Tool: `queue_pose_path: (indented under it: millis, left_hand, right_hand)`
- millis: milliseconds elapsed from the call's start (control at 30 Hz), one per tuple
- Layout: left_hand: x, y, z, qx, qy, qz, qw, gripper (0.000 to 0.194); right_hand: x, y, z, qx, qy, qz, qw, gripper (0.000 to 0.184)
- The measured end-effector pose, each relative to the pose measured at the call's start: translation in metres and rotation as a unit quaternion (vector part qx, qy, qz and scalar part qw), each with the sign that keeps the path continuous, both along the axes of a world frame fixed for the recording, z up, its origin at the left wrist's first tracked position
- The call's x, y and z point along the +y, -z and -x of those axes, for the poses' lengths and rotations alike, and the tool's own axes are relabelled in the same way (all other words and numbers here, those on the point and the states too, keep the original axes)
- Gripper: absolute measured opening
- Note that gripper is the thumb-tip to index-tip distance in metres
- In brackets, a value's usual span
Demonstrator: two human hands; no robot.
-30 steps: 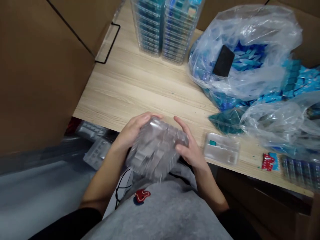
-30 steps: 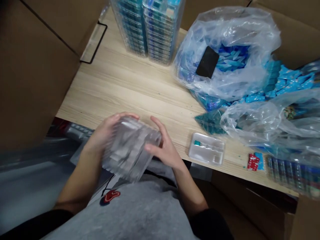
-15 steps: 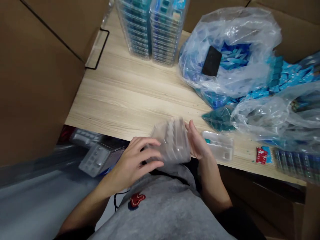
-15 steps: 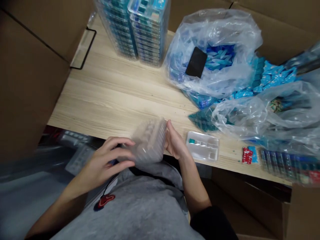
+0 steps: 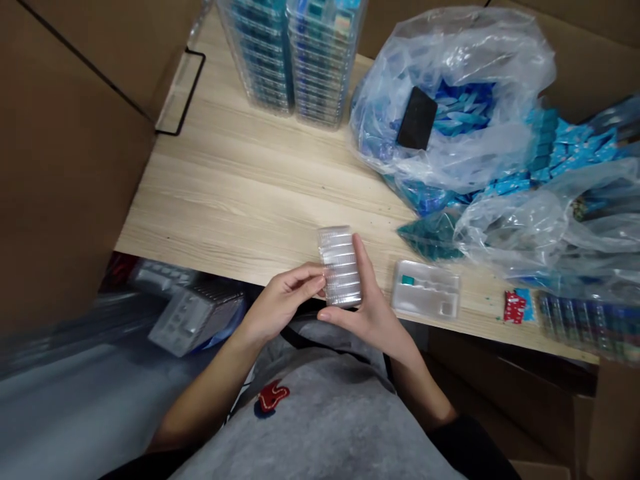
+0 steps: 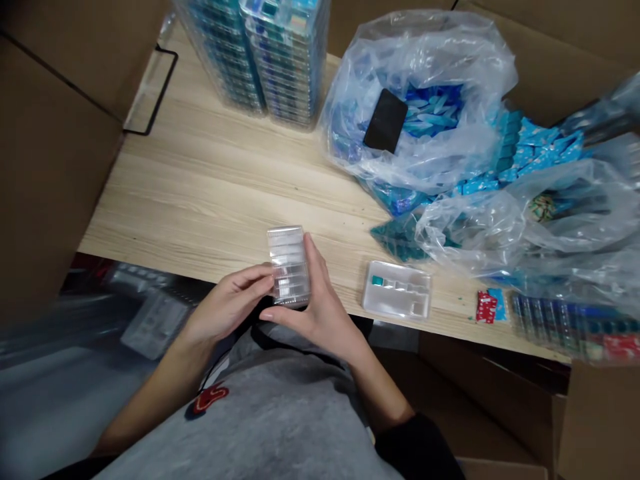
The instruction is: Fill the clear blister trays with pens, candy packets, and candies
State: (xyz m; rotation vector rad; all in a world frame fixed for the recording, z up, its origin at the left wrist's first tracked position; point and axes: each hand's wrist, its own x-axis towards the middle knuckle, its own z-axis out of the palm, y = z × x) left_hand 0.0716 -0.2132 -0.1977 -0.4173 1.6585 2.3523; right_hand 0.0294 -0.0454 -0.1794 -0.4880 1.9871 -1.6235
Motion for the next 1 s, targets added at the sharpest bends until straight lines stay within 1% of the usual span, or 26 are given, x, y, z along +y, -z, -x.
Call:
queue_pose_path:
  millis: [167,233,300,367,400,500,567,633,667,733,767,800,833,900,933,1000]
  left_hand:
    - [-0.002,-0.010,0.002,0.041,-0.026,0.098,0.994,0.021]
    - [-0.002,-0.012,0.002,0.054,-0.026,0.119,0.991,0.021]
    - [-0.002,-0.010,0.000,0.055,-0.028,0.112,0.992,0.022]
    - [-0.003,-0.004,-0.003,0.042,-0.046,0.082,0.995,0.023]
    - [-0.004,-0.001,-0.004,0.033,-0.058,0.065,0.996,0.023]
    - [-0.006,0.010,-0.009,0.014,-0.086,0.028,0.996,0.025]
    - [-0.007,0.012,-0.010,0.015,-0.095,0.027,0.995,0.026]
    - [-0.010,0.013,-0.010,0.020,-0.104,0.037,0.994,0.026]
    - [-0.013,0.013,-0.010,0.020,-0.109,0.042,0.993,0.027]
    - [-0.027,0.015,-0.010,0.015,-0.124,0.055,0.991,0.030]
    - [-0.037,0.018,-0.010,0.009,-0.134,0.065,0.989,0.032]
    - [-0.050,0.022,-0.011,0.000,-0.146,0.080,0.986,0.033]
    - [-0.065,0.027,-0.012,-0.011,-0.159,0.101,0.982,0.033]
    - [-0.098,0.037,-0.016,-0.038,-0.190,0.160,0.968,0.030]
    - [-0.113,0.042,-0.018,-0.051,-0.210,0.198,0.956,0.027]
    - [-0.138,0.047,-0.023,-0.068,-0.265,0.285,0.919,0.022]
  right_hand:
    - [-0.002,0.000,-0.005,0.055,-0.010,-0.024,0.998,0.115]
    - [-0.003,0.001,-0.007,0.098,-0.013,-0.044,0.994,0.107]
    - [-0.004,0.002,-0.006,0.142,-0.016,-0.061,0.988,0.093]
    - [-0.005,0.003,-0.003,0.173,-0.013,-0.055,0.983,0.079]
    - [-0.006,0.003,-0.002,0.183,-0.011,-0.049,0.982,0.075]
    - [-0.011,0.004,0.001,0.197,-0.013,-0.041,0.979,0.070]
    - [-0.016,0.005,0.002,0.196,-0.014,-0.039,0.980,0.066]
    - [-0.019,0.007,0.005,0.179,0.014,-0.019,0.984,0.062]
    - [-0.018,0.009,0.008,0.166,0.045,-0.003,0.985,0.060]
    - [-0.012,0.013,0.015,0.143,0.136,0.024,0.980,0.057]
    - [-0.007,0.015,0.020,0.137,0.180,0.029,0.974,0.056]
    - [-0.001,0.017,0.023,0.136,0.214,0.028,0.967,0.057]
    - [0.005,0.018,0.026,0.138,0.233,0.022,0.962,0.058]
    - [0.012,0.019,0.028,0.142,0.239,0.010,0.961,0.059]
    - [0.014,0.019,0.027,0.144,0.236,0.008,0.961,0.061]
    - [0.013,0.020,0.023,0.147,0.232,0.005,0.961,0.064]
